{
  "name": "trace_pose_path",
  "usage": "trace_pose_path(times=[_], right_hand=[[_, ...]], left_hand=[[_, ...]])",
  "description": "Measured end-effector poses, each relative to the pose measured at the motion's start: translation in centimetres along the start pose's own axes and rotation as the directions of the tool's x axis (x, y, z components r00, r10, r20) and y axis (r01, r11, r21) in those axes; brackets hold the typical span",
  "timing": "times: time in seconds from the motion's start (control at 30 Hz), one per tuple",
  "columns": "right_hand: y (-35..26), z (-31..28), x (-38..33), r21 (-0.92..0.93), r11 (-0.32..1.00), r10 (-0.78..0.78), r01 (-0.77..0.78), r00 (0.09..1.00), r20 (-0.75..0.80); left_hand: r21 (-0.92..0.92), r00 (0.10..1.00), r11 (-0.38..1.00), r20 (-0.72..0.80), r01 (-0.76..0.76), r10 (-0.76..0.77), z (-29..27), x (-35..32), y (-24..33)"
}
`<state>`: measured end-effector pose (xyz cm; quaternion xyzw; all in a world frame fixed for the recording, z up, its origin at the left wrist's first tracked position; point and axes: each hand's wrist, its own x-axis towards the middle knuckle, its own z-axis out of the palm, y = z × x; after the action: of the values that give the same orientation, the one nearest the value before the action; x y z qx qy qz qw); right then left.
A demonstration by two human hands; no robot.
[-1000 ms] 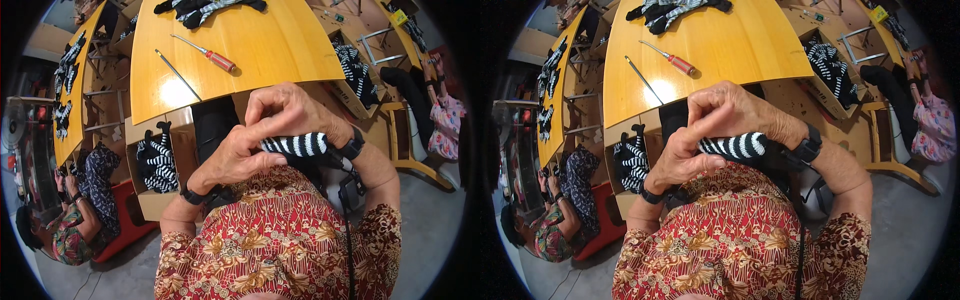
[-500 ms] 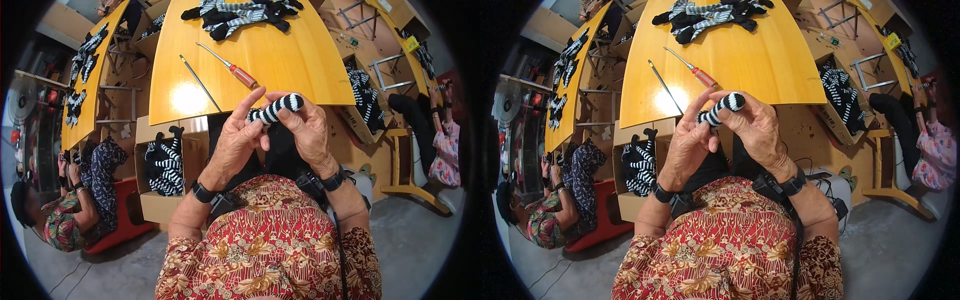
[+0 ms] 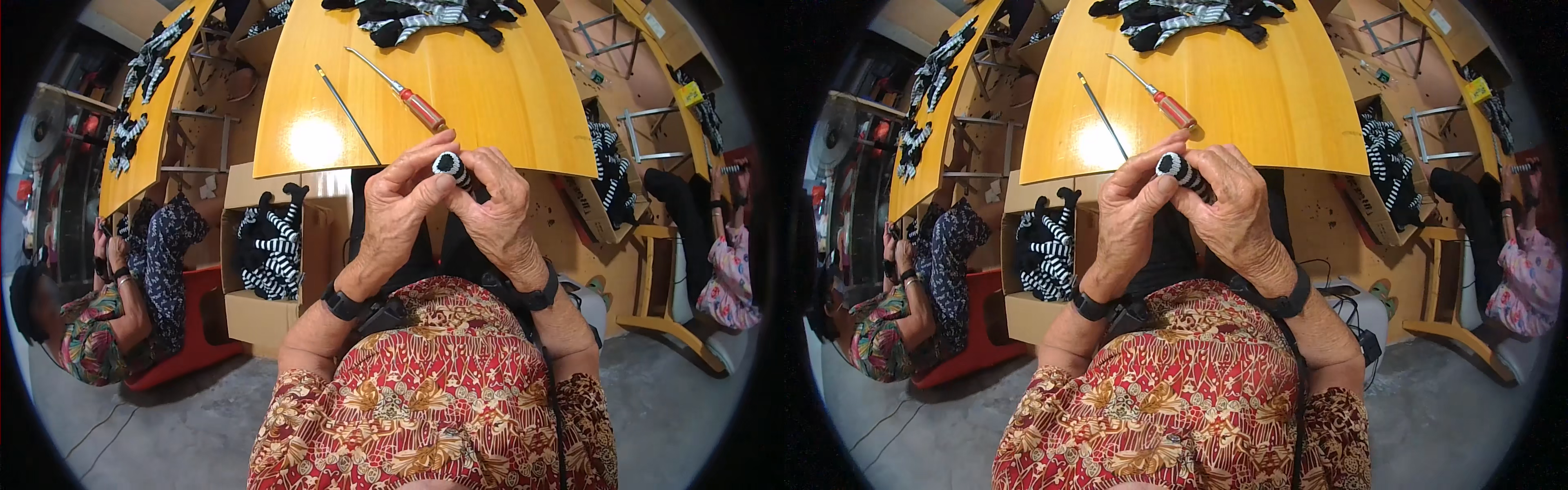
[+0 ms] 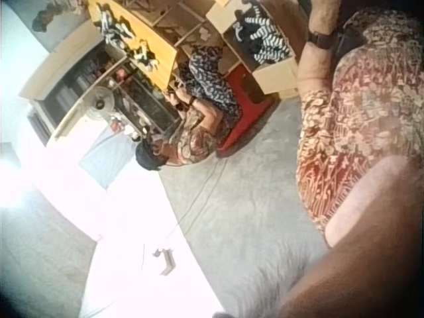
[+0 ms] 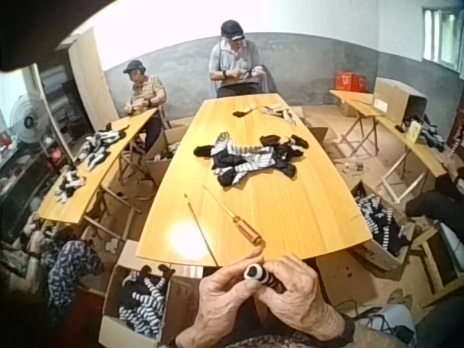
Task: The person sits at a table and turns black and white striped socks inside out by hand. They then use a red-handled screwdriver to push the fabric through the sock to ensure it is fully inverted. The person repeats this process for multiple socks, placing the finished ones into a cardboard box.
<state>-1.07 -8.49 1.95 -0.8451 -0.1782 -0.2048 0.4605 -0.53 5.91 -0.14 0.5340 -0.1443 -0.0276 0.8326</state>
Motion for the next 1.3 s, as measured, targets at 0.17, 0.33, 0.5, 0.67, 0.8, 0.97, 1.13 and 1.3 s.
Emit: trace_pose_path(times=[0.17, 0.33, 0.5, 0.67, 0.8, 0.97, 1.13, 1.3], right_hand=[[0.0, 1.0, -0.6, 0.157, 0.980, 0.099, -0.120, 0.986, 0.133], [-0.8, 1.6, -0.6, 0.283, 0.888, 0.267, -0.361, 0.908, 0.322], [0.3, 0.9, 2.4, 0.189, 0.971, 0.020, -0.144, 0.843, 0.538], [5.0, 2.6, 8.5, -0.253, 0.941, -0.177, 0.223, 0.965, 0.193], [9.8, 7.2, 7.8, -0.495, 0.850, -0.052, 0.181, 0.963, 0.263], [6.9, 5.6, 5.3, -0.217, 0.976, 0.006, 0.019, 0.994, 0.113], [0.6, -1.4, -0.1, -0.058, 0.995, -0.079, 0.084, 0.993, 0.087], [-1.4, -5.2, -4.2, -0.065, 0.994, -0.076, 0.087, 0.985, 0.157]], left_hand=[[-0.093, 0.996, 0.993, -0.050, 0.073, -0.078, -0.9, -0.5, -0.2], [-0.062, 0.997, 0.995, 0.007, 0.082, -0.082, -1.3, -0.2, 0.6], [-0.149, 0.987, 0.980, -0.079, 0.129, -0.142, -3.4, 0.5, 1.2], [-0.489, 0.962, 0.867, -0.178, 0.095, -0.206, -5.8, 2.1, 0.9], [-0.707, 0.961, 0.702, -0.128, 0.087, -0.247, -6.4, 3.2, 0.2], [-0.895, 0.943, 0.442, -0.198, -0.062, -0.267, -9.8, 4.4, -1.0], [-0.903, 0.876, 0.384, -0.333, -0.190, -0.349, -12.0, 5.6, -2.1], [-0.893, 0.849, 0.387, -0.379, -0.230, -0.369, -11.9, 6.3, -1.9]])
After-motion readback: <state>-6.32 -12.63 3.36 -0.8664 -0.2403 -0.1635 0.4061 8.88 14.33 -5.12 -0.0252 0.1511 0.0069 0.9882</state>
